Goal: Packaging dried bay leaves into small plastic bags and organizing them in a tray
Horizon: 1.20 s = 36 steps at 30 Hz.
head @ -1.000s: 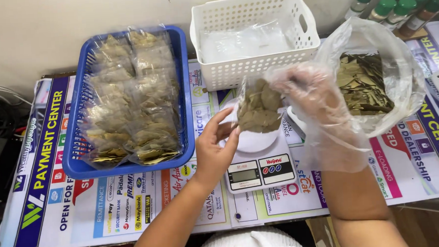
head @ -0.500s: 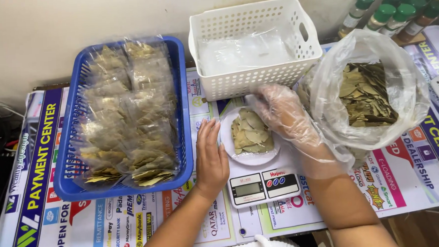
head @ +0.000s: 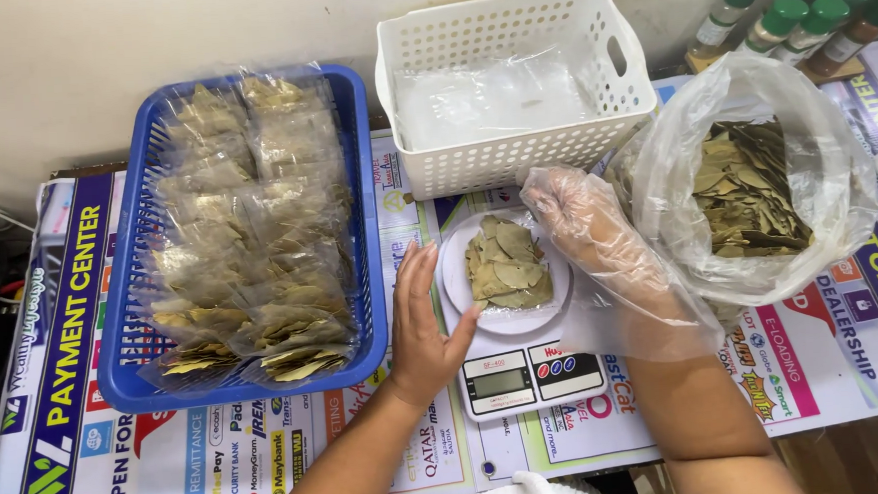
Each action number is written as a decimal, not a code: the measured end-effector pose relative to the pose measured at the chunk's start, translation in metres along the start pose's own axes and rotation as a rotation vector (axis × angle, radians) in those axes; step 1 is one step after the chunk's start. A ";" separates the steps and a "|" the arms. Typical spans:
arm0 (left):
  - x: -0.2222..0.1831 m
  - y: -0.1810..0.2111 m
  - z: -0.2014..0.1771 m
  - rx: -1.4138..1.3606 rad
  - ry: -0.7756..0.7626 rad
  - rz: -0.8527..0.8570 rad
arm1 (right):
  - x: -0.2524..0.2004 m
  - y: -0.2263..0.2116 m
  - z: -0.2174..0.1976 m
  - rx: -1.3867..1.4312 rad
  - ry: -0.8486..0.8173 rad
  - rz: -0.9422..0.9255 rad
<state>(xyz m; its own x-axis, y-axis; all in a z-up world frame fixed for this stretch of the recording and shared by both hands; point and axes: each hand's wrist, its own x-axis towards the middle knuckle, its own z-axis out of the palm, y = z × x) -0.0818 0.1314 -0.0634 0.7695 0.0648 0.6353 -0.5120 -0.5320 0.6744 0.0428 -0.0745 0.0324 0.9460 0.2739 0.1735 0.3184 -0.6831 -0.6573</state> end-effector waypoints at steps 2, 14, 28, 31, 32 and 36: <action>-0.001 0.000 0.000 0.006 -0.017 0.037 | 0.005 -0.009 -0.002 -0.021 -0.065 0.007; 0.001 0.000 0.015 -0.046 -0.047 -0.105 | 0.016 0.033 0.029 -0.155 -0.217 0.082; 0.010 0.019 0.006 -0.341 0.004 -0.225 | -0.046 -0.084 -0.053 0.166 -0.289 -0.360; 0.008 0.026 0.003 -0.356 0.039 -0.253 | -0.055 -0.103 -0.059 0.154 -0.325 -0.162; 0.005 0.028 0.001 -0.334 0.057 -0.258 | -0.058 -0.109 -0.060 0.148 -0.348 -0.039; 0.007 0.049 -0.011 -0.327 0.086 -0.222 | -0.070 -0.078 -0.042 0.050 -0.346 -0.176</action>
<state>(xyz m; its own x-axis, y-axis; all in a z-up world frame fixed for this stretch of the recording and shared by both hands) -0.1056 0.1150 -0.0222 0.8477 0.2256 0.4802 -0.4418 -0.2010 0.8743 -0.0457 -0.0683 0.1022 0.7978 0.6019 0.0351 0.4624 -0.5735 -0.6762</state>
